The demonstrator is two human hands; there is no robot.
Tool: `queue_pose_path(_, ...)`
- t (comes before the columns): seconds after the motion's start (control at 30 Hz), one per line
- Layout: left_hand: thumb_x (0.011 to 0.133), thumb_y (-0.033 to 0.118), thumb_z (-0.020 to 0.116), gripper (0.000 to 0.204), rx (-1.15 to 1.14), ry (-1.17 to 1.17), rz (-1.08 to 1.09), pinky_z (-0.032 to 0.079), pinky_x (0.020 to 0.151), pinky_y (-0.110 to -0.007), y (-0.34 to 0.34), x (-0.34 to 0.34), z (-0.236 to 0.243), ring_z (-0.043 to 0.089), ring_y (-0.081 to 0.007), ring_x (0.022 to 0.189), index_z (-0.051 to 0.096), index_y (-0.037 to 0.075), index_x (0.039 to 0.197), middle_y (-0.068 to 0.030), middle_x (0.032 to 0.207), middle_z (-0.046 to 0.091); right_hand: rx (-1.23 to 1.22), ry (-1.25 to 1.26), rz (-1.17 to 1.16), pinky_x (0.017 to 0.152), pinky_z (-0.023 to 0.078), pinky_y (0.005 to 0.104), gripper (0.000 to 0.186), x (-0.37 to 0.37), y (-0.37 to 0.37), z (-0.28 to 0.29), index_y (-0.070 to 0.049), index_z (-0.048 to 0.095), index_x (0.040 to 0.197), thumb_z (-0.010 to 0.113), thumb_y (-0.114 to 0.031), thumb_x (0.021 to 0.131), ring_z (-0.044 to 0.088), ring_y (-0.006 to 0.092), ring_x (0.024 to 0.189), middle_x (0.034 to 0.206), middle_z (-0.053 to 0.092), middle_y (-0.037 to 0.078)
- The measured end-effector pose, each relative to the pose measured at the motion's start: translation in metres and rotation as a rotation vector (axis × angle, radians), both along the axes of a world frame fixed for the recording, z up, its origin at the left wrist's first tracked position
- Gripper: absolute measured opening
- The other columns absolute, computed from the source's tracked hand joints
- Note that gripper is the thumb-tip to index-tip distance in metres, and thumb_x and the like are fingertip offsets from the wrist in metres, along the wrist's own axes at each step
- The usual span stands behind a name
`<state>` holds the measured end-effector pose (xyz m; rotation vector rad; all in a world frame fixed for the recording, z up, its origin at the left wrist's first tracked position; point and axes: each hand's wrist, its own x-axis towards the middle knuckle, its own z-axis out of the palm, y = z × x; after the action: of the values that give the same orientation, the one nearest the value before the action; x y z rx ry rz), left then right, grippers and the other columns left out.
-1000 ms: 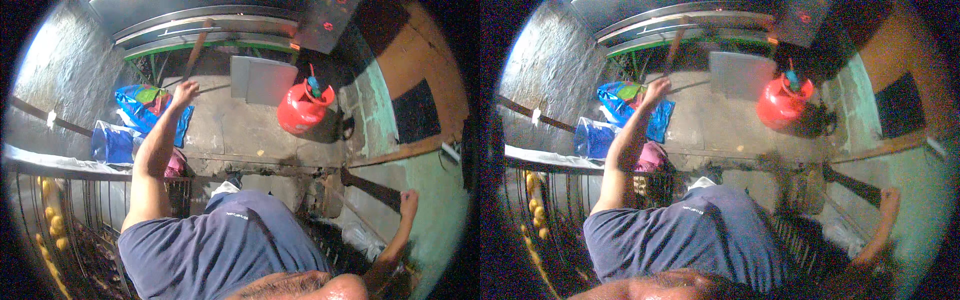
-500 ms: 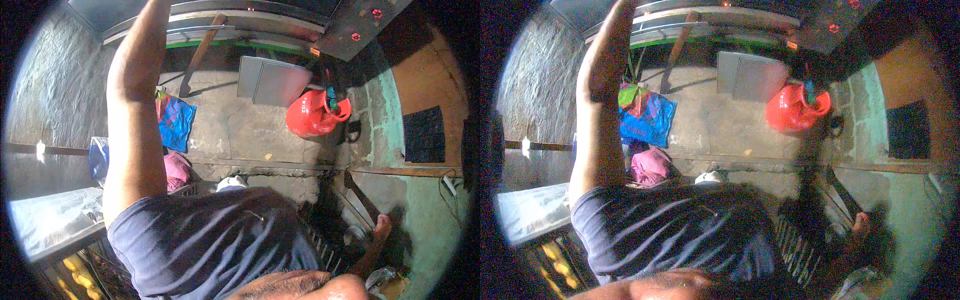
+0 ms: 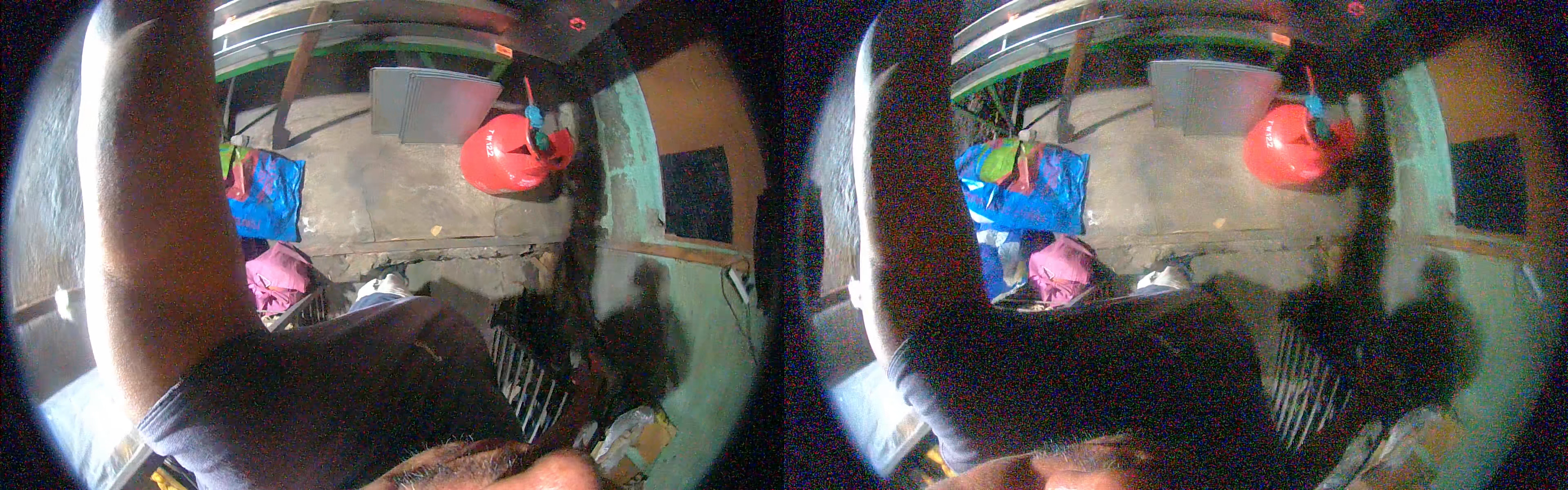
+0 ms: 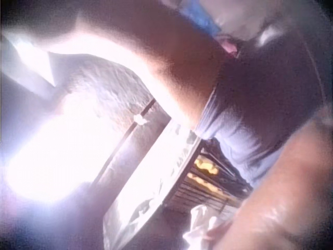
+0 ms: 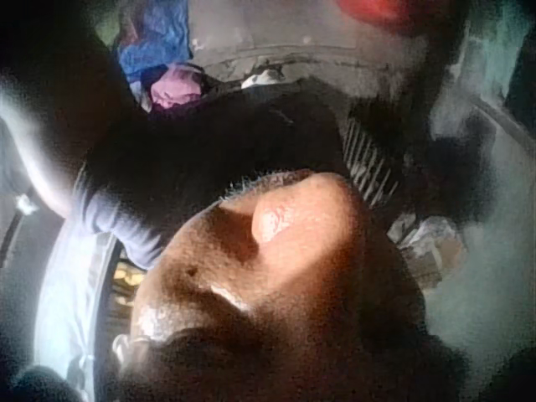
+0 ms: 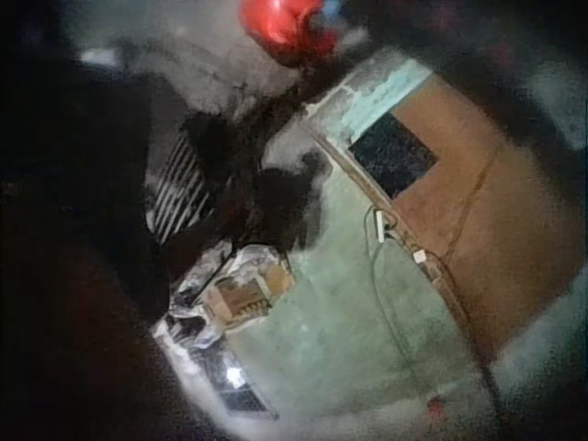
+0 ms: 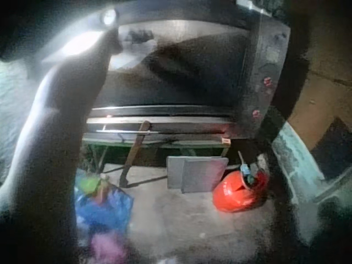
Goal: The person operates a rolling machine, feeding bundles of thin sticks through the rollers repeatedly. They adjust the machine's rollers and retrieve the processed sticks. The person also briefly handles a red watering can and a long stick in a separate area before returning to the machine.
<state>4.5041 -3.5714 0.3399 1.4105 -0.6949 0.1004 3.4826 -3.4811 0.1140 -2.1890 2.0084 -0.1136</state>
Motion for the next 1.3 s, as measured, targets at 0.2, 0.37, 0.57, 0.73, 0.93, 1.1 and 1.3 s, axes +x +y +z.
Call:
queue_pose_path(0.2,0.093,0.043,0.068,0.036,-0.022,0.002,0.004,0.049,0.056,-0.035,-0.015,-0.005,0.000,0.063,-0.0214,0.068,0.065,0.008,0.100,-0.0083,0.083,0.064,0.050,-0.054,-0.091,0.087,0.055,0.0437,0.029,0.027,0.040,-0.006,-0.004,0.070,0.114,0.066,-0.020,0.090,0.069,0.0322,0.096,0.106,0.073,0.015)
queue_pose_path(0.37,0.092,0.041,0.068,0.035,-0.050,0.008,-0.008,0.050,0.056,-0.036,-0.022,-0.012,0.001,0.063,-0.0218,0.067,0.065,0.007,0.099,-0.0086,0.083,0.065,0.066,-0.079,-0.107,0.087,0.056,0.0436,0.031,0.044,0.051,-0.005,-0.004,0.069,0.115,0.067,-0.020,0.089,0.069,0.0319,0.095,0.105,0.073,0.014)
queue_pose_path(0.57,0.092,0.040,0.068,0.034,-0.081,0.037,-0.032,0.050,0.056,-0.037,-0.020,-0.019,0.000,0.063,-0.0223,0.067,0.065,0.006,0.099,-0.0089,0.083,0.065,0.083,-0.090,-0.089,0.086,0.056,0.0435,0.033,0.065,0.053,-0.002,-0.005,0.069,0.117,0.069,-0.020,0.088,0.069,0.0314,0.094,0.104,0.073,0.014)
queue_pose_path(0.73,0.092,0.038,0.068,0.033,-0.126,0.066,-0.056,0.050,0.056,-0.037,-0.017,-0.018,0.000,0.063,-0.0226,0.066,0.066,0.005,0.098,-0.0092,0.083,0.065,0.110,-0.090,-0.052,0.085,0.056,0.0435,0.035,0.087,0.040,0.004,-0.005,0.069,0.118,0.070,-0.020,0.086,0.070,0.0311,0.092,0.103,0.074,0.014)
queue_pose_path(0.93,0.091,0.036,0.068,0.032,-0.241,0.165,-0.096,0.051,0.056,-0.038,0.011,-0.040,-0.009,0.063,-0.0231,0.065,0.066,0.004,0.098,-0.0095,0.083,0.065,0.160,-0.110,0.006,0.084,0.057,0.0434,0.037,0.112,0.028,0.006,-0.006,0.068,0.119,0.071,-0.019,0.085,0.070,0.0306,0.091,0.103,0.074,0.013)
queue_pose_path(1.1,0.091,0.035,0.068,0.032,-0.347,0.324,-0.121,0.051,0.056,-0.038,0.044,-0.096,-0.049,0.063,-0.0235,0.065,0.066,0.004,0.097,-0.0097,0.083,0.066,0.225,-0.083,0.041,0.083,0.057,0.0434,0.039,0.127,0.022,0.022,-0.006,0.068,0.120,0.072,-0.019,0.083,0.070,0.0303,0.090,0.102,0.074,0.013)
queue_pose_path(1.3,0.090,0.033,0.068,0.031,-0.413,0.464,-0.125,0.051,0.056,-0.039,0.077,-0.156,-0.090,0.062,-0.0240,0.064,0.067,0.003,0.097,-0.0101,0.083,0.066,0.308,-0.037,0.089,0.082,0.057,0.0433,0.042,0.136,0.016,0.042,-0.007,0.068,0.122,0.074,-0.019,0.082,0.070,0.0298,0.088,0.101,0.074,0.012)
